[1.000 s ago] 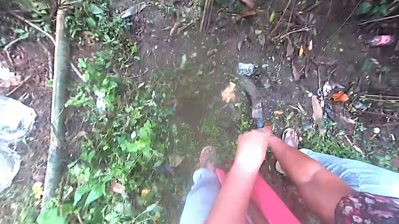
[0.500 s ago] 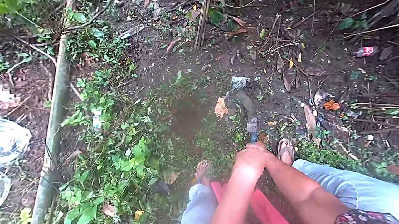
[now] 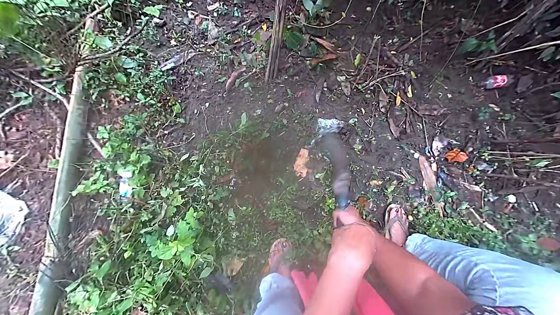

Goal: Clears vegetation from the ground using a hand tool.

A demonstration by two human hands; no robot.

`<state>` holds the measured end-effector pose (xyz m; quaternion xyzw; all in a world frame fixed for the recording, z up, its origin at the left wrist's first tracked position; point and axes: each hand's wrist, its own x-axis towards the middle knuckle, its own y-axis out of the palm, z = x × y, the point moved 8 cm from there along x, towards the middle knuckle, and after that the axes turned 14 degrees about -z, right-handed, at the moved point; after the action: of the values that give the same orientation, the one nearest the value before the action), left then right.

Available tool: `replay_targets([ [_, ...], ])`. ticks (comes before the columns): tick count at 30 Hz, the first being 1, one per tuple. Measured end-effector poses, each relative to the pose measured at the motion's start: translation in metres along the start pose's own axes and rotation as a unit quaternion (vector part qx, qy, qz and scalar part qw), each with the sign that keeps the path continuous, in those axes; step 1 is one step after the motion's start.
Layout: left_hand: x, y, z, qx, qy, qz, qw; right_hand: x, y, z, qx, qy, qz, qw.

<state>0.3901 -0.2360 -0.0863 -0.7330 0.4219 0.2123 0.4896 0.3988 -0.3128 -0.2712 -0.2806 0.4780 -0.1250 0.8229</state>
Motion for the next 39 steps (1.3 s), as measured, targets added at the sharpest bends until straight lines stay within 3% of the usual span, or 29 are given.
replay_targets([
  [2, 0.002, 0.002, 0.003, -0.002, -0.007, -0.002, 1.000, 0.004, 0.006, -0.007, -0.181, -0.033, 0.099, 0.978],
  [4, -0.001, -0.001, 0.007, -0.015, -0.008, -0.003, 1.000, 0.032, 0.002, -0.028, -0.181, -0.044, 0.074, 0.980],
  [8, -0.010, -0.005, 0.011, -0.003, -0.005, 0.002, 1.000, 0.038, -0.018, -0.034, 0.047, 0.037, -0.017, 0.998],
  [11, -0.013, -0.005, 0.006, -0.001, 0.000, 0.005, 1.000, 0.043, 0.000, -0.032, 0.220, 0.096, -0.086, 0.967],
  [12, -0.012, -0.005, 0.005, -0.001, 0.001, 0.002, 1.000, 0.048, 0.009, -0.034, 0.203, 0.098, -0.087, 0.970],
  [15, -0.010, -0.003, 0.003, -0.006, 0.004, -0.004, 1.000, 0.056, 0.017, -0.046, -0.023, 0.069, 0.002, 0.997],
  [18, -0.014, -0.005, 0.007, -0.011, 0.009, -0.002, 1.000, 0.058, -0.022, -0.055, -0.124, 0.014, 0.005, 0.992],
  [21, -0.015, -0.004, 0.006, -0.004, 0.013, 0.007, 1.000, 0.055, -0.041, -0.058, 0.010, 0.042, -0.044, 0.998],
  [24, -0.015, -0.004, 0.002, 0.003, 0.015, 0.002, 1.000, 0.049, -0.013, -0.046, 0.243, 0.103, -0.106, 0.959],
  [25, -0.014, -0.003, 0.001, 0.005, 0.014, 0.000, 1.000, 0.047, 0.000, -0.041, 0.263, 0.107, -0.103, 0.953],
  [26, -0.013, -0.001, 0.001, 0.008, 0.013, -0.002, 1.000, 0.045, 0.011, -0.036, 0.227, 0.092, -0.086, 0.966],
  [28, -0.011, 0.000, 0.003, 0.009, 0.001, 0.000, 1.000, 0.037, 0.015, -0.024, 0.009, 0.008, -0.012, 1.000],
  [30, -0.011, -0.004, 0.008, -0.014, -0.022, 0.001, 1.000, 0.025, 0.006, -0.012, -0.176, -0.037, 0.069, 0.981],
  [32, -0.013, -0.008, 0.011, -0.034, -0.029, -0.005, 0.999, 0.041, 0.002, -0.026, -0.197, -0.054, 0.056, 0.977],
  [36, -0.015, -0.006, 0.010, -0.025, -0.013, -0.002, 1.000, 0.049, 0.000, -0.048, 0.049, -0.004, -0.092, 0.995],
  [37, -0.016, -0.005, 0.009, -0.017, -0.004, -0.001, 1.000, 0.038, 0.004, -0.040, 0.113, 0.056, -0.077, 0.989],
  [39, -0.017, -0.004, 0.006, -0.004, 0.001, 0.001, 1.000, 0.039, 0.021, -0.031, 0.213, 0.089, -0.109, 0.967],
])
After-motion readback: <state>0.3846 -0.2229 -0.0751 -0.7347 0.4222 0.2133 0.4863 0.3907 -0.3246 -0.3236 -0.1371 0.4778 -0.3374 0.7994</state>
